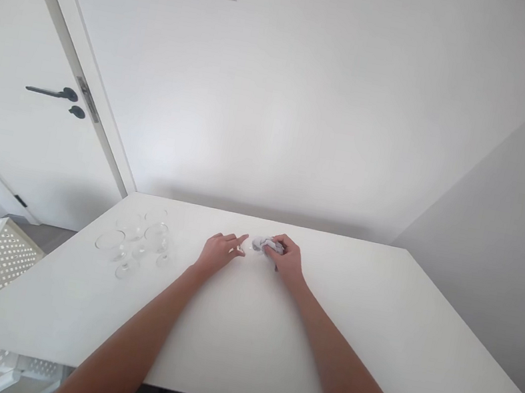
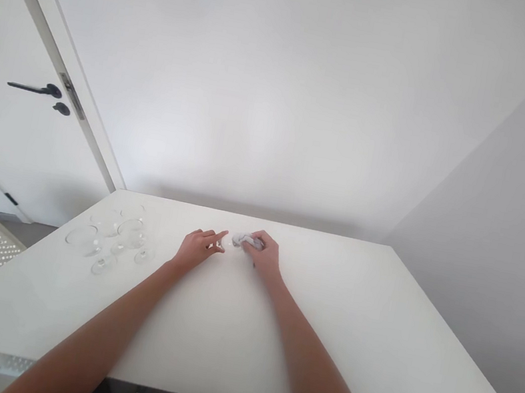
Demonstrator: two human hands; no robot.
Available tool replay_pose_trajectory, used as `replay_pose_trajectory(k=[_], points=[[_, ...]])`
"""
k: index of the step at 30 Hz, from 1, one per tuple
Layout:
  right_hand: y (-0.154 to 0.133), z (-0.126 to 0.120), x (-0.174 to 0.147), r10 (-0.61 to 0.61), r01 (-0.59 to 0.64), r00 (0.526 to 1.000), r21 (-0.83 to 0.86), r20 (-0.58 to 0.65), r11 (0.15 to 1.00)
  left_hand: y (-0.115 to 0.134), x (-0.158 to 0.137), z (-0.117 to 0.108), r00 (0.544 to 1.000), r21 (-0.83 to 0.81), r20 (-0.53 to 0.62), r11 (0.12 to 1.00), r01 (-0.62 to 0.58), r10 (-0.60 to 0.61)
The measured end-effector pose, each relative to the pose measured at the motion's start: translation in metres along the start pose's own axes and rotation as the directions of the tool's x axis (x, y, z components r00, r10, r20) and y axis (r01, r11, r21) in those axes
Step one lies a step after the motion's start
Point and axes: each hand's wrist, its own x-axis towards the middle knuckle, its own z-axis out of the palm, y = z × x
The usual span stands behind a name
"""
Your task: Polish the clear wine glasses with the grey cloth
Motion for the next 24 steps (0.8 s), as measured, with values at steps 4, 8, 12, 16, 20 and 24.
replay_pose_trajectory(k=[4,8,12,16,20,24], points=[[-0.009,-0.003,-0.004,-0.052,0.057,0.973,-0.016,0.226,0.998,0.0,0.001,0.001,1.0,-0.031,-0.023,0.999,-0.008,0.007],[-0.019,-0.005,-0.007,-0.064,0.111,0.906,-0.089,0.417,0.99,-0.004,0.002,0.0,0.999,-0.045,-0.032,0.999,-0.028,0.027],[-0.027,-0.007,-0.009,0.119,-0.202,0.824,0.09,0.555,0.975,-0.002,0.002,-0.004,0.996,-0.03,-0.055,0.997,-0.078,0.076],[-0.033,-0.011,-0.009,0.176,-0.445,0.784,0.342,0.595,0.827,0.002,0.003,-0.007,0.991,-0.04,-0.088,0.993,-0.107,0.103],[-0.027,-0.012,-0.006,0.154,-0.384,0.763,0.248,0.628,0.889,0.001,0.003,-0.006,0.991,-0.074,-0.107,0.993,-0.089,0.08],[-0.013,-0.009,-0.003,0.048,-0.139,0.826,0.121,0.561,0.983,-0.003,0.001,-0.003,0.997,-0.093,-0.045,0.994,-0.06,0.056]])
